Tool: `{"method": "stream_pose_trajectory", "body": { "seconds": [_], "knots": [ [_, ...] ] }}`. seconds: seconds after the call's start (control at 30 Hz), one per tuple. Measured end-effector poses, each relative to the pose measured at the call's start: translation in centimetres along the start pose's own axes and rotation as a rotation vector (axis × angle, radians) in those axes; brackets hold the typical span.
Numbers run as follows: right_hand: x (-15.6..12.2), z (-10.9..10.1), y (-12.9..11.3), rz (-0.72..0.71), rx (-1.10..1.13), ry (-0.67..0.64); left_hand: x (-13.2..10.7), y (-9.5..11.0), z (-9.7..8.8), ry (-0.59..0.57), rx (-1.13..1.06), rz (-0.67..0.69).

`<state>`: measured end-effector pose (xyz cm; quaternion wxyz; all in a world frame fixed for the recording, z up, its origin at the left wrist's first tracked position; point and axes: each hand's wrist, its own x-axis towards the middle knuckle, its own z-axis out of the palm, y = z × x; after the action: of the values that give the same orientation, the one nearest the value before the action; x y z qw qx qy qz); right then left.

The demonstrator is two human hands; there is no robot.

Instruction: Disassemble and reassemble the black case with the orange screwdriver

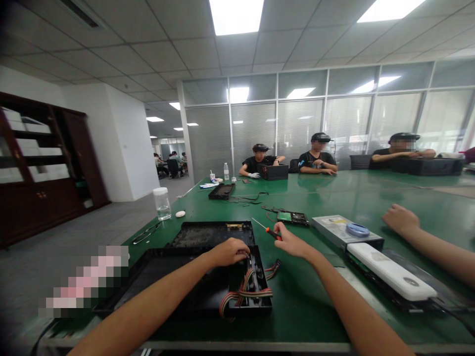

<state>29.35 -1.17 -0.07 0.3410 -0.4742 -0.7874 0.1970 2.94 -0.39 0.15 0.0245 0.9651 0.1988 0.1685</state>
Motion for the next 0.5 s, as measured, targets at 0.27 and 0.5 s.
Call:
{"method": "stream_pose_trajectory", "body": {
  "seconds": [0.27,0.5],
  "knots": [
    [-0.1,-1.7,-1.3,0.045,0.239,0.316,0.2,-0.2,0.3,-0.021,-0.014,-0.030],
    [-0.4,0.1,-2.5,-0.111,-0.067,0.455,0.2,-0.1,0.2,-0.041,-0.014,-0.044]
  ]
}}
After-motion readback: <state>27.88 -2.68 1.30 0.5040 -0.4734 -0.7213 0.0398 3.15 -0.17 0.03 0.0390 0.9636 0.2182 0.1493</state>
